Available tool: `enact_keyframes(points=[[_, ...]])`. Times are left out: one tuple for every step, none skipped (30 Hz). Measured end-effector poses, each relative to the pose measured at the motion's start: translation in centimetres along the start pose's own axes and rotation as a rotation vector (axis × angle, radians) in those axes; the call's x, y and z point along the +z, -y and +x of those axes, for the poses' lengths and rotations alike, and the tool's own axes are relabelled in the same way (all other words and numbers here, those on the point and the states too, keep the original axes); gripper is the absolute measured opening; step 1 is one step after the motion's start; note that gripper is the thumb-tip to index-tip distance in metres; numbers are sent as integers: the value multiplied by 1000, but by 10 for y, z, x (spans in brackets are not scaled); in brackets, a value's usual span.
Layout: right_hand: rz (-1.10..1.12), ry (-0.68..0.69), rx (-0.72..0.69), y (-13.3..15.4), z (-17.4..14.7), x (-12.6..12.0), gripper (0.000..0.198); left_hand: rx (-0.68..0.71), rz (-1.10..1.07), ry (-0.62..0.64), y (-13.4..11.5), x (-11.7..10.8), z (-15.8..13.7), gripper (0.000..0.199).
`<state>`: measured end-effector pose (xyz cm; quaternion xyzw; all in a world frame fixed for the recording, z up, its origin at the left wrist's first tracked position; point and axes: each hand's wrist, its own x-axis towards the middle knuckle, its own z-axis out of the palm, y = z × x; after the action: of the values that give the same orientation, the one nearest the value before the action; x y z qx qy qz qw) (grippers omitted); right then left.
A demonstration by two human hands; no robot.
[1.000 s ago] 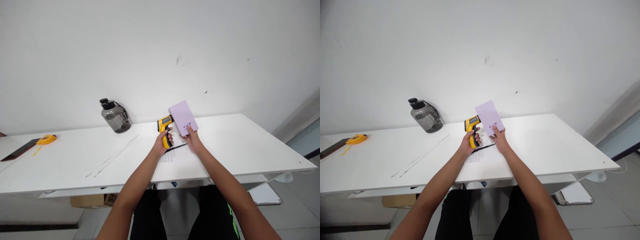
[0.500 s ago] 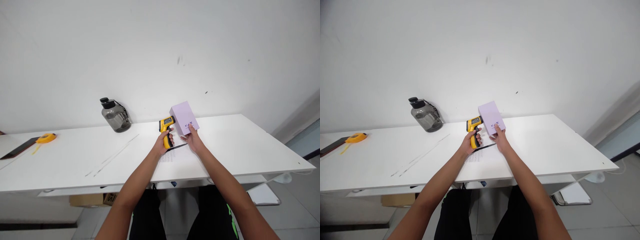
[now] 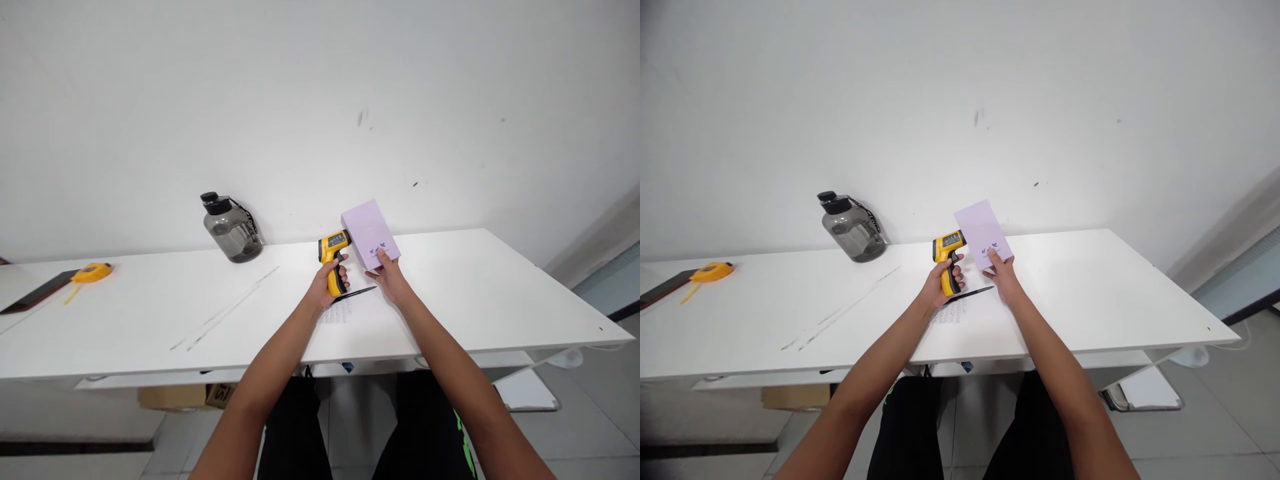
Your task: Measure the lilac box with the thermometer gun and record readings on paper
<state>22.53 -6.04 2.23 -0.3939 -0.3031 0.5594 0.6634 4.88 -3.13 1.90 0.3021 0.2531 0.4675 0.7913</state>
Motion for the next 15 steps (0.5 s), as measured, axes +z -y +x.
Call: enact_keyframes(points=[[6, -2, 7, 0, 0, 0, 73, 1, 1, -1, 0, 0, 0, 36], [14, -3, 14, -1, 0, 0, 73, 2, 3, 0, 0, 0, 0, 35], [24, -4, 20, -2, 0, 0, 73, 2, 3, 1, 0, 0, 0, 35], [33, -3, 24, -2, 1, 1, 73, 3, 3, 4, 0, -1, 0, 35], [41, -3, 26, -2, 1, 1, 73, 3, 2, 7, 0, -1, 1, 35], [47, -3, 28, -3, 0, 2, 73, 2, 3, 8, 1, -1, 1, 35], [50, -3, 30, -3, 0, 2, 74, -2, 4, 9, 1, -1, 1, 35], [52, -4, 33, -2, 0, 2, 75, -10, 6, 10, 0, -1, 0, 35], [54, -5, 37, -2, 0, 2, 76, -19, 10, 9, 0, -1, 0, 35], [54, -7, 42, -2, 0, 2, 77, -28, 14, 8, 0, 0, 0, 35], [53, -7, 48, -1, -1, 2, 78, -36, 19, 5, 0, 0, -1, 34], [51, -7, 53, -1, -1, 2, 78, -39, 23, 3, 0, 1, -1, 34], [49, -6, 57, -1, -1, 2, 78, -40, 27, 0, 0, 1, -1, 33], [48, -5, 61, -1, -1, 2, 78, -39, 30, -3, 0, 1, -1, 33], [45, -4, 64, -1, -1, 2, 78, -39, 32, -5, 0, 1, -1, 32]])
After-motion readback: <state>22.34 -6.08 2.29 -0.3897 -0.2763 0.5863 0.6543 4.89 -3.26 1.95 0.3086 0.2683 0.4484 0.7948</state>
